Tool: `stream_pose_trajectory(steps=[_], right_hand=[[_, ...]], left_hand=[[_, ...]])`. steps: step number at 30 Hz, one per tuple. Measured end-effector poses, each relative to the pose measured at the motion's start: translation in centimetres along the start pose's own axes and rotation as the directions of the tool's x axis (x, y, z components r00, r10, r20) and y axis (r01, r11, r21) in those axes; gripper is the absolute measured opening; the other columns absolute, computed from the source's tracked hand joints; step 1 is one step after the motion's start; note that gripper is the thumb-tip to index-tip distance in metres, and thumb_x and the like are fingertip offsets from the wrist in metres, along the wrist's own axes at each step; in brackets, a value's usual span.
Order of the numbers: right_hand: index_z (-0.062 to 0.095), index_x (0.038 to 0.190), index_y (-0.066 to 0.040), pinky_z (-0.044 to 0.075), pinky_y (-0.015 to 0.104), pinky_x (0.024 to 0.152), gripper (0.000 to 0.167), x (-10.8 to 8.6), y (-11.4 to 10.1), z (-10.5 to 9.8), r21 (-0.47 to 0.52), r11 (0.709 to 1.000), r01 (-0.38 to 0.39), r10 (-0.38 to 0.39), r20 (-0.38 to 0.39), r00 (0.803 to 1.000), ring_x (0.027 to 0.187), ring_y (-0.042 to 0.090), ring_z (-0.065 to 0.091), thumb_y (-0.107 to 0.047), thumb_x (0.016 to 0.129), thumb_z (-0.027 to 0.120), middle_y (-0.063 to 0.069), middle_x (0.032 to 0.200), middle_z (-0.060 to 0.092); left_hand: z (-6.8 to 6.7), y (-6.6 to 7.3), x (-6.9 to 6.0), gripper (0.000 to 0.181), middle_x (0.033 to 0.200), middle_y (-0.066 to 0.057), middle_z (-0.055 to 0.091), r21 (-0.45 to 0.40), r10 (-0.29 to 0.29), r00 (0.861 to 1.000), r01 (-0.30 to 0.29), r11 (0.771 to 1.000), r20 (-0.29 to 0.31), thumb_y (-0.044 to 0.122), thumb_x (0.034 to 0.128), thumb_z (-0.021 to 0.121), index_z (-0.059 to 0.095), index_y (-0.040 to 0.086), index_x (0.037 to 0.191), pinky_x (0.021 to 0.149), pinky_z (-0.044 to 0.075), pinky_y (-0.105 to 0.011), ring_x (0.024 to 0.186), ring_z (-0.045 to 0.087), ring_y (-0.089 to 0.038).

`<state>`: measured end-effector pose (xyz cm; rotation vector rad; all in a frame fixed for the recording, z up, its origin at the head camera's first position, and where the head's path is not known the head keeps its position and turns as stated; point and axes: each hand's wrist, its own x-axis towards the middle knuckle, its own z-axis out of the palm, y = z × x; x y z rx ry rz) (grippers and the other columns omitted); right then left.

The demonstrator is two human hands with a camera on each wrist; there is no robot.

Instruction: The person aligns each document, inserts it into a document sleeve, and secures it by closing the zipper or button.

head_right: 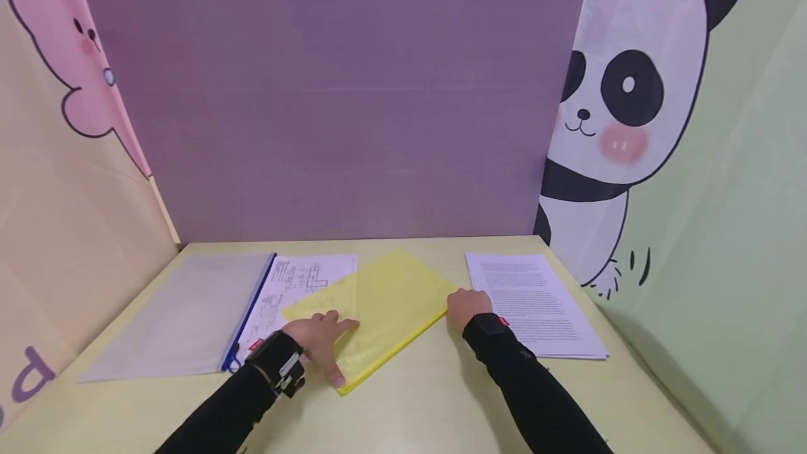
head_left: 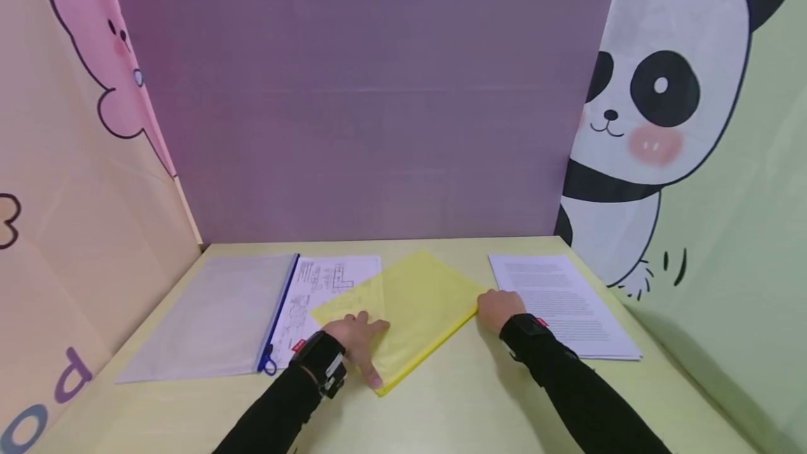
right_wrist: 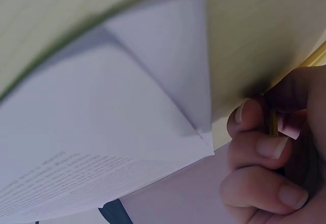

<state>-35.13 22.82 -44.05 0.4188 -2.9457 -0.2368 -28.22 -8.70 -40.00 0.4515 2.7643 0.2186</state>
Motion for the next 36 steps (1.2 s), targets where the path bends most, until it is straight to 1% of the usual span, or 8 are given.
stream_pose_trajectory(steps=[5,11,15,22,29,36], right_hand=[[0.061,0.068,-0.005,0.055,0.053,0.057,0.023,-0.1,-0.1,-0.6,0.017,1.000,-0.007,0.007,0.004,1.000,0.061,0.034,0.063,-0.006,0.090,0.058,0.013,0.069,0.063],[0.061,0.068,-0.004,0.055,0.053,0.059,0.022,-0.5,-0.4,-1.6,0.020,1.000,-0.019,0.019,-0.003,1.000,0.064,0.035,0.066,-0.004,0.090,0.058,0.014,0.070,0.064],[0.061,0.068,-0.004,0.055,0.052,0.059,0.022,-0.5,-0.3,-1.7,0.009,1.000,-0.015,0.015,-0.007,1.000,0.065,0.036,0.066,-0.003,0.090,0.057,0.014,0.070,0.064],[0.062,0.071,-0.002,0.056,0.051,0.059,0.021,-0.1,0.4,-0.9,-0.034,0.999,-0.027,0.026,-0.022,0.999,0.065,0.036,0.066,-0.002,0.091,0.057,0.016,0.072,0.064],[0.063,0.073,-0.002,0.056,0.052,0.059,0.020,0.3,1.4,-0.2,-0.020,0.999,-0.049,0.048,-0.035,0.998,0.065,0.036,0.065,-0.002,0.091,0.057,0.015,0.071,0.064],[0.064,0.075,-0.003,0.056,0.051,0.059,0.018,0.9,1.9,0.6,-0.039,0.997,-0.068,0.066,-0.042,0.997,0.066,0.035,0.065,-0.003,0.092,0.058,0.013,0.072,0.063]], left_hand=[[0.0,0.1,0.0,0.106,0.149,-0.014,0.046,0.011,0.001,1.000,-0.001,1.000,0.001,0.054,0.0604,0.094,0.047,0.029,0.152,0.104,0.043,-0.059,0.128,0.047,-0.035],[-0.1,0.2,0.0,0.107,0.151,-0.015,0.044,0.011,0.003,1.000,-0.003,1.000,0.000,0.054,0.0607,0.094,0.046,0.028,0.153,0.104,0.043,-0.059,0.131,0.045,-0.037],[-0.1,0.2,-0.1,0.106,0.151,-0.016,0.044,0.013,0.001,1.000,-0.001,1.000,-0.002,0.053,0.0612,0.094,0.046,0.028,0.153,0.104,0.043,-0.059,0.131,0.045,-0.037],[-0.2,0.2,-0.2,0.106,0.152,-0.016,0.043,0.006,0.006,1.000,-0.006,1.000,-0.003,0.052,0.0613,0.094,0.046,0.028,0.153,0.105,0.043,-0.059,0.133,0.045,-0.038],[-0.2,0.3,-0.1,0.107,0.153,-0.017,0.042,0.008,0.015,1.000,-0.015,1.000,-0.002,0.051,0.0616,0.095,0.046,0.027,0.153,0.105,0.042,-0.060,0.135,0.043,-0.039],[0.0,0.0,0.2,0.107,0.151,-0.016,0.044,0.026,0.019,1.000,-0.018,0.999,-0.007,0.053,0.0607,0.094,0.046,0.028,0.153,0.104,0.043,-0.059,0.132,0.045,-0.038]])
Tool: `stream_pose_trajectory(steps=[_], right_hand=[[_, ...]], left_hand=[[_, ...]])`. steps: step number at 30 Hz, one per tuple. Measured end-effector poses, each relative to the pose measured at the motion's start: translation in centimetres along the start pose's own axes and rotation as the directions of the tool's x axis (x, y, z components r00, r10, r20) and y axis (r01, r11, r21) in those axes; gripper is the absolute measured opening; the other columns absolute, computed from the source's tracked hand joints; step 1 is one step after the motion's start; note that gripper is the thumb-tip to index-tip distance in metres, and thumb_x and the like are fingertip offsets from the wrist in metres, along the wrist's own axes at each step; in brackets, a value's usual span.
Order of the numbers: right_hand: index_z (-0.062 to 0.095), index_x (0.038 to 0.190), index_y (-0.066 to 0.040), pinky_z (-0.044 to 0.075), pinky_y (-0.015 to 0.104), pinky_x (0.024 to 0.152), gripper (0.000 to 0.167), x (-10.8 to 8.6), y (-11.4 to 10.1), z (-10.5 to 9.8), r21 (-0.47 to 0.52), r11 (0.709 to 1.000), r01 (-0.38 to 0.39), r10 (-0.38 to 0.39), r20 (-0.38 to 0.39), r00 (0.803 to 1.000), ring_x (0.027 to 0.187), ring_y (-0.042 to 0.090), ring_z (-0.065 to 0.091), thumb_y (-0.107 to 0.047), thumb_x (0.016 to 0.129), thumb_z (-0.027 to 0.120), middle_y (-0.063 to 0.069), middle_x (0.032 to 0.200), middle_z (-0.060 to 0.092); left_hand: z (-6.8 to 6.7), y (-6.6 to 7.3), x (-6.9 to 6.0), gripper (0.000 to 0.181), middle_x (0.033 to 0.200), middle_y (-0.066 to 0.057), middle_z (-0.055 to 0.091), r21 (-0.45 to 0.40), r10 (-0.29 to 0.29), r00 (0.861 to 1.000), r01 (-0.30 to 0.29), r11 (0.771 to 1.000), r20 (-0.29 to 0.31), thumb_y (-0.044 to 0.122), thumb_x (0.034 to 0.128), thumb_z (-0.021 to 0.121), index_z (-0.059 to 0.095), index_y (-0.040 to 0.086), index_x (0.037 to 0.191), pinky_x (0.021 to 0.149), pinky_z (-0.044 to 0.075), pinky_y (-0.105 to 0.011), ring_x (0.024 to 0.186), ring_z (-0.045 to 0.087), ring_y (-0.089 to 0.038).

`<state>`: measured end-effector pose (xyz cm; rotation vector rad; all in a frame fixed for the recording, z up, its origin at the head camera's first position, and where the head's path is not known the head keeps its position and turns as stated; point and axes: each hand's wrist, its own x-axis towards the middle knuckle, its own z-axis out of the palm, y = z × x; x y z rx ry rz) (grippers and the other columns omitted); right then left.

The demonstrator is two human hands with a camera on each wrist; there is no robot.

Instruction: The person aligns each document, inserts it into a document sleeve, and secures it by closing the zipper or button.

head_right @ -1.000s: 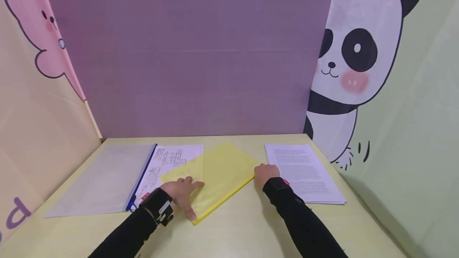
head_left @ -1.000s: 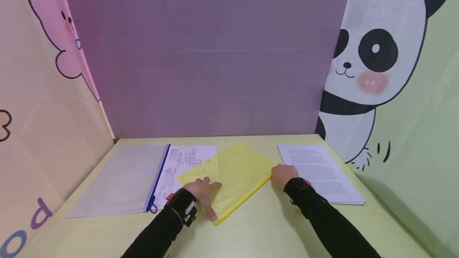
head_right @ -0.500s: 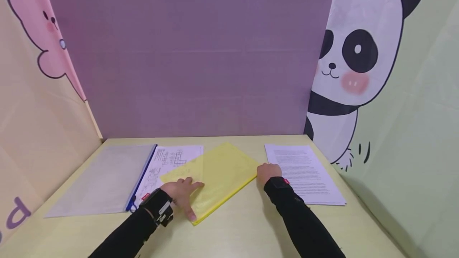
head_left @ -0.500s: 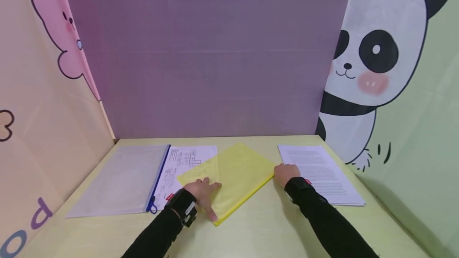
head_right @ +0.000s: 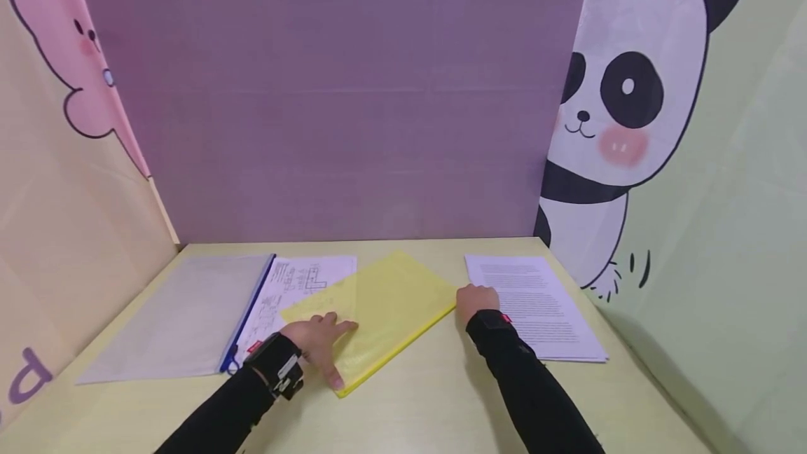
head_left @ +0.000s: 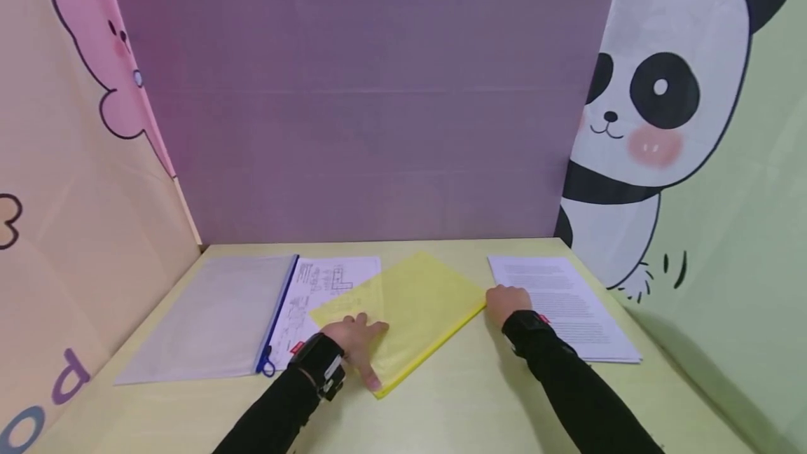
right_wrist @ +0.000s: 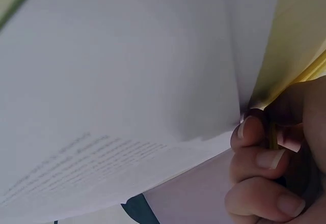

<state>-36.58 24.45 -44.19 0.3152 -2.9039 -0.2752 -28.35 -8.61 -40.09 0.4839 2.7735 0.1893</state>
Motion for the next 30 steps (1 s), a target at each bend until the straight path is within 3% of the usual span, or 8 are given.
stream_pose_trajectory(steps=[13,18,25,30], right_hand=[[0.062,0.075,-0.003,0.056,0.049,0.059,0.019,-0.2,-0.1,-0.3,0.030,0.999,-0.027,0.027,-0.004,1.000,0.067,0.035,0.065,-0.001,0.094,0.058,0.013,0.072,0.062],[0.063,0.075,-0.001,0.056,0.049,0.058,0.019,-0.3,-0.8,-1.3,-0.008,1.000,0.004,-0.005,-0.078,0.997,0.067,0.035,0.065,0.001,0.093,0.059,0.015,0.072,0.062],[0.065,0.073,0.000,0.055,0.051,0.061,0.015,-0.9,-2.8,-2.3,-0.046,0.997,0.066,-0.073,-0.188,0.979,0.069,0.038,0.062,0.002,0.088,0.060,0.018,0.072,0.061],[0.065,0.073,-0.001,0.053,0.051,0.066,0.014,-1.4,-5.0,-2.6,0.004,0.996,0.092,-0.090,-0.155,0.984,0.073,0.037,0.060,-0.005,0.087,0.062,0.017,0.075,0.060]], left_hand=[[0.1,0.1,0.1,0.107,0.153,-0.016,0.042,-0.014,-0.006,1.000,0.006,1.000,0.002,0.052,0.0611,0.095,0.045,0.028,0.153,0.105,0.042,-0.060,0.134,0.044,-0.038],[-0.1,0.1,-0.1,0.106,0.145,-0.014,0.049,-0.001,-0.016,1.000,0.016,1.000,-0.017,0.053,0.0612,0.094,0.047,0.028,0.152,0.102,0.044,-0.058,0.121,0.048,-0.034],[0.0,0.1,-0.1,0.105,0.144,-0.013,0.050,0.000,-0.023,1.000,0.023,1.000,-0.015,0.054,0.0611,0.094,0.047,0.029,0.152,0.102,0.044,-0.057,0.118,0.048,-0.033],[0.2,0.1,0.1,0.106,0.147,-0.013,0.048,0.007,-0.017,1.000,0.017,1.000,-0.010,0.056,0.0606,0.093,0.047,0.030,0.152,0.102,0.045,-0.057,0.122,0.048,-0.033]])
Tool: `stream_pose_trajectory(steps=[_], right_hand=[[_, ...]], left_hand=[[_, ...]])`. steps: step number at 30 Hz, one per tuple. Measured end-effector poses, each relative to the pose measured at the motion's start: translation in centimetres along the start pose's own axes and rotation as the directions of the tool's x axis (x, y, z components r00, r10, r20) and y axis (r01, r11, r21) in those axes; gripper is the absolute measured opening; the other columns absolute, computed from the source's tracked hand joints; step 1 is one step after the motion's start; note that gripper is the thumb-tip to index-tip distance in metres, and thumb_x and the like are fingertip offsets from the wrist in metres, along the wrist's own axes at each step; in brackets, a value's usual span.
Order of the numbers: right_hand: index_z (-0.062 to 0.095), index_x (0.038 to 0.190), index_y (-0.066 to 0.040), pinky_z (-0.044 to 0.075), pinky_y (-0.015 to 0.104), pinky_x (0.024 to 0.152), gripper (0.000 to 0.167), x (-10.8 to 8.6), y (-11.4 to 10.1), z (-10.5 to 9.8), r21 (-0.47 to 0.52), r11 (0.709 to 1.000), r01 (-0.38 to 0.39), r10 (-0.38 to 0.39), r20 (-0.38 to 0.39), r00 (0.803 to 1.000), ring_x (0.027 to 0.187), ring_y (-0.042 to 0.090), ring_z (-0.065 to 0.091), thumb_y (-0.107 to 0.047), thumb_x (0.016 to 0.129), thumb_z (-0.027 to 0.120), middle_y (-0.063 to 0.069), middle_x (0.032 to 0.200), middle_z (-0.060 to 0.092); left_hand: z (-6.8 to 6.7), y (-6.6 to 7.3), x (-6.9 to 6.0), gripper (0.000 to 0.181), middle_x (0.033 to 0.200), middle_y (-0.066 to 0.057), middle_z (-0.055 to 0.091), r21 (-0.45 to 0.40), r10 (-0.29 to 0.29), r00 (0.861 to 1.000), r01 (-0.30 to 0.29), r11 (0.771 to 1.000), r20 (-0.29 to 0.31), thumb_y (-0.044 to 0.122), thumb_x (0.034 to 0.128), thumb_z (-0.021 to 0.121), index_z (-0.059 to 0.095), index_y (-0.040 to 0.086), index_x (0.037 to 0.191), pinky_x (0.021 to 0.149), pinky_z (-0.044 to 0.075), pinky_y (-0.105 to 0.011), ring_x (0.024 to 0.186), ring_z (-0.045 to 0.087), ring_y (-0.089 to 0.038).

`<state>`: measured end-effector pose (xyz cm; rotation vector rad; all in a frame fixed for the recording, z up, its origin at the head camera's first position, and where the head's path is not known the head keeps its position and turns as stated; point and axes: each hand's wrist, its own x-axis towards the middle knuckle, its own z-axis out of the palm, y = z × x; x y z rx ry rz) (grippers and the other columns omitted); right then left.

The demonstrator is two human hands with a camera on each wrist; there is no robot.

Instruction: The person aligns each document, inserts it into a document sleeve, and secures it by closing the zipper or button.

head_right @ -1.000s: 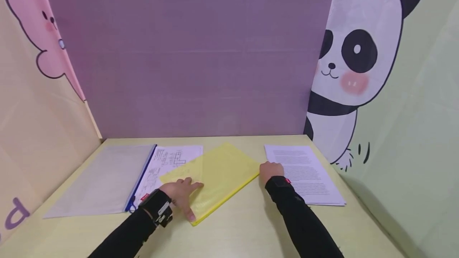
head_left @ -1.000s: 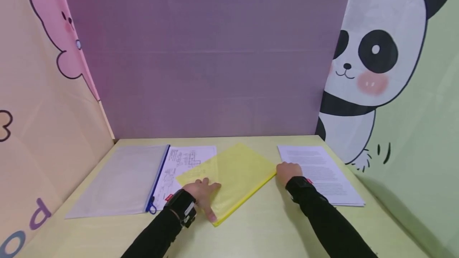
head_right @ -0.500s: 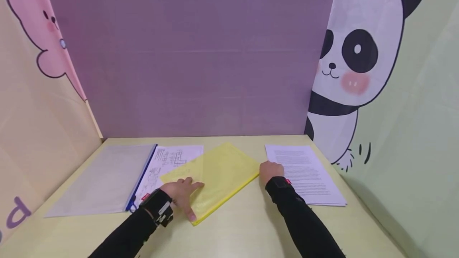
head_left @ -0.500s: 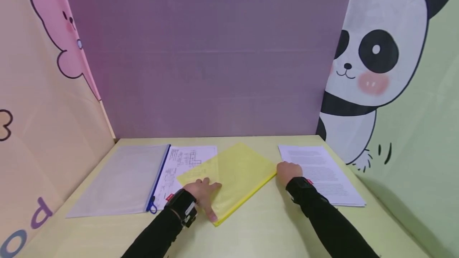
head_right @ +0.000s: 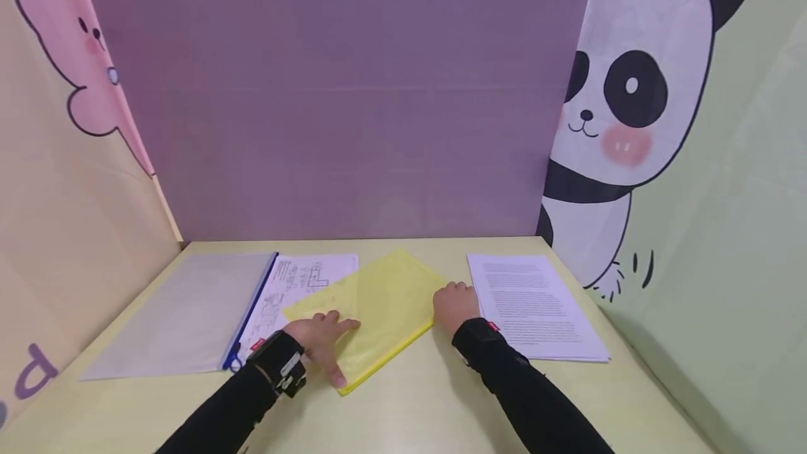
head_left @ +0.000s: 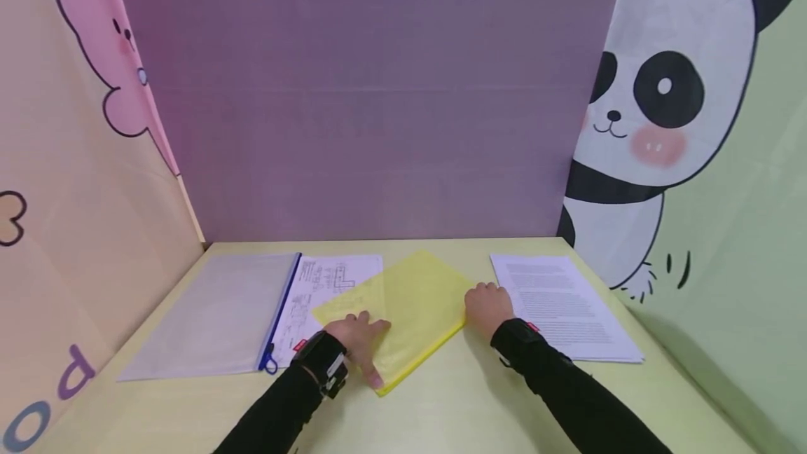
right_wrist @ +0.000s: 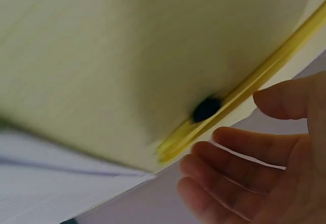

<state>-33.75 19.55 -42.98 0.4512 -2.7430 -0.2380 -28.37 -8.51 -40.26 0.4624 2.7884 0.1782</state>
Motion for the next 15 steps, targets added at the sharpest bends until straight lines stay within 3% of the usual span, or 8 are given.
stream_pose_trajectory(steps=[4,9,15], right_hand=[[0.065,0.074,-0.003,0.052,0.053,0.074,0.027,-0.1,-2.2,-1.0,0.108,0.994,-0.032,0.018,0.129,0.991,0.079,0.036,0.058,-0.020,0.094,0.063,0.016,0.080,0.060],[0.060,0.070,-0.005,0.050,0.052,0.083,0.047,-0.6,-5.3,-2.6,0.187,0.981,-0.059,0.006,0.271,0.962,0.085,0.035,0.057,-0.043,0.099,0.061,0.013,0.083,0.060],[0.066,0.078,-0.004,0.051,0.048,0.086,0.060,-1.9,-8.4,-2.9,0.120,0.992,-0.023,-0.014,0.299,0.954,0.090,0.033,0.059,-0.061,0.095,0.057,0.015,0.089,0.063]], left_hand=[[0.0,-0.1,0.2,0.107,0.148,-0.013,0.047,-0.003,-0.003,1.000,0.003,1.000,0.005,0.056,0.0601,0.094,0.046,0.030,0.153,0.102,0.045,-0.057,0.125,0.047,-0.034],[-0.1,0.0,0.1,0.108,0.147,-0.014,0.047,0.014,-0.005,1.000,0.005,1.000,0.013,0.057,0.0599,0.094,0.045,0.029,0.153,0.102,0.044,-0.058,0.125,0.048,-0.035],[-0.1,0.1,0.3,0.108,0.145,-0.015,0.049,0.036,-0.012,1.000,0.011,0.999,0.016,0.057,0.0600,0.093,0.046,0.029,0.153,0.102,0.044,-0.059,0.123,0.049,-0.036]])
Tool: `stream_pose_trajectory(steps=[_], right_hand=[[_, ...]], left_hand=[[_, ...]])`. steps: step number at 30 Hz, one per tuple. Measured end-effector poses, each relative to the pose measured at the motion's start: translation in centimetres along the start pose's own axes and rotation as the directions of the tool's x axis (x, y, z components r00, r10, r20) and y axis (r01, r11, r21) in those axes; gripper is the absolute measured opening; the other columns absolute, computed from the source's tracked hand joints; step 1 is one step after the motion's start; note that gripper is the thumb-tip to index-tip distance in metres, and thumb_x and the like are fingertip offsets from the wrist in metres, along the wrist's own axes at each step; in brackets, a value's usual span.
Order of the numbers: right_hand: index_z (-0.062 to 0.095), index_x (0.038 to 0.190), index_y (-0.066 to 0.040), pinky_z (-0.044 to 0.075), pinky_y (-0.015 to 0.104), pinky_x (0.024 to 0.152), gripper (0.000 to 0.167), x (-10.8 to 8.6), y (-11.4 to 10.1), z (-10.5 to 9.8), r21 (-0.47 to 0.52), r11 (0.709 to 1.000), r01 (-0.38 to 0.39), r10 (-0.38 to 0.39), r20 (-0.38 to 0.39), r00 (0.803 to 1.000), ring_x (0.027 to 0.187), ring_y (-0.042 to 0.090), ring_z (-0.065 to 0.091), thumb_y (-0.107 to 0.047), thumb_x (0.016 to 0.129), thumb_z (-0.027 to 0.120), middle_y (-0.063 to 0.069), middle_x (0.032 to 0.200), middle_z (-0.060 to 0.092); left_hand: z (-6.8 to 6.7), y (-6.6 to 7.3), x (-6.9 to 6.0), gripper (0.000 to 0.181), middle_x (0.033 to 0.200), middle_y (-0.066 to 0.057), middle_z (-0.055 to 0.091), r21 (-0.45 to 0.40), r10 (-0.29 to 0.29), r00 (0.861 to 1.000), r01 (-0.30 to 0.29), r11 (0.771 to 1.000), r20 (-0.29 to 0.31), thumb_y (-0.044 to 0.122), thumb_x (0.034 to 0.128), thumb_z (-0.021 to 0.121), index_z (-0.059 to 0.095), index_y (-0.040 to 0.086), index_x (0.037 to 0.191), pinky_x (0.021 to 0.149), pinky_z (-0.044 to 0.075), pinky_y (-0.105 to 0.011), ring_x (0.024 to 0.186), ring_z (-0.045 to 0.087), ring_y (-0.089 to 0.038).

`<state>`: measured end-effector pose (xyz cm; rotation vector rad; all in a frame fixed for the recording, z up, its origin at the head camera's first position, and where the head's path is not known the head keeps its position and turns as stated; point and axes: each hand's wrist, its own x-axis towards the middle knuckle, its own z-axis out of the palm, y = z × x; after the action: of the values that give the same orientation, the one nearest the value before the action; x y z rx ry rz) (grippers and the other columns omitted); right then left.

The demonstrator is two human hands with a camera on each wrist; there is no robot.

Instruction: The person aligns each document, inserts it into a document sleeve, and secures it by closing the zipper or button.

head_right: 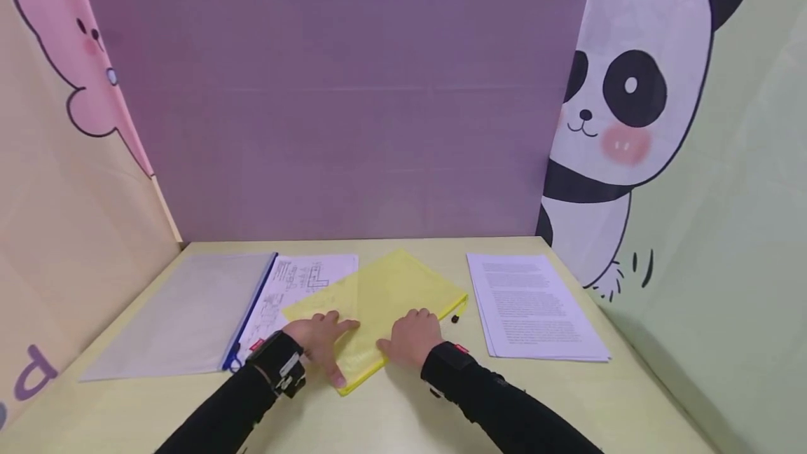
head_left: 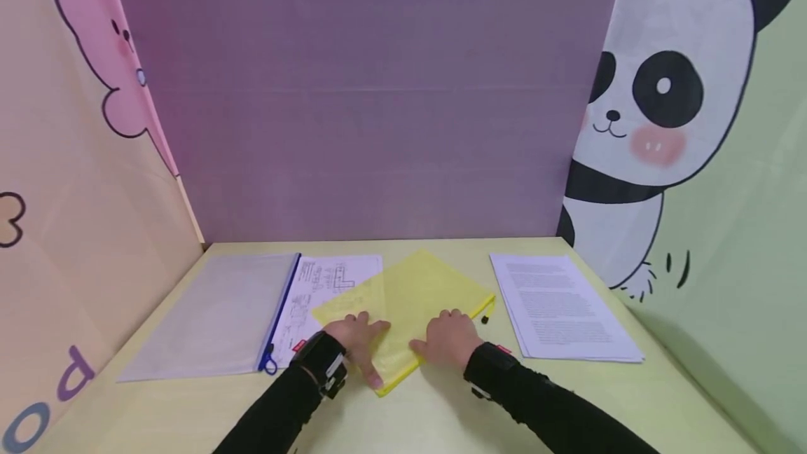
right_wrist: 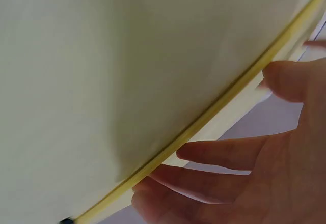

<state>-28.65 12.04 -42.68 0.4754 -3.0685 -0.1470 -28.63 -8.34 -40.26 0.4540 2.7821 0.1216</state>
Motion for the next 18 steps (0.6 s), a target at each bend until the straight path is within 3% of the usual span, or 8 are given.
stream_pose_trajectory(steps=[7,11,18], right_hand=[[0.072,0.084,-0.003,0.052,0.046,0.084,0.067,-1.6,-2.8,-0.2,-0.008,0.994,0.112,-0.112,0.035,0.993,0.090,0.030,0.058,-0.067,0.095,0.053,0.014,0.091,0.064],[0.075,0.092,-0.002,0.052,0.044,0.083,0.073,-2.0,-3.2,-0.5,-0.006,0.995,0.100,-0.100,0.050,0.994,0.093,0.030,0.058,-0.071,0.094,0.051,0.015,0.095,0.064],[0.071,0.082,-0.006,0.050,0.040,0.072,0.068,-2.1,-3.0,-0.4,0.053,0.991,0.119,-0.121,0.039,0.992,0.084,0.026,0.053,-0.072,0.090,0.057,0.011,0.088,0.060]], left_hand=[[-0.3,0.2,-0.1,0.107,0.143,-0.013,0.049,0.002,-0.016,1.000,0.016,1.000,0.020,0.058,0.0611,0.092,0.045,0.030,0.153,0.103,0.044,-0.056,0.119,0.048,-0.033],[-0.7,0.6,0.0,0.105,0.149,-0.012,0.046,-0.003,-0.014,1.000,0.014,1.000,0.022,0.058,0.0626,0.092,0.046,0.030,0.153,0.105,0.042,-0.059,0.126,0.046,-0.034],[0.0,-0.5,-0.3,0.087,0.143,-0.017,0.051,-0.048,0.053,0.997,-0.056,0.997,-0.055,0.050,0.0766,0.085,0.052,0.017,0.150,0.102,0.044,-0.059,0.127,0.048,-0.037]])
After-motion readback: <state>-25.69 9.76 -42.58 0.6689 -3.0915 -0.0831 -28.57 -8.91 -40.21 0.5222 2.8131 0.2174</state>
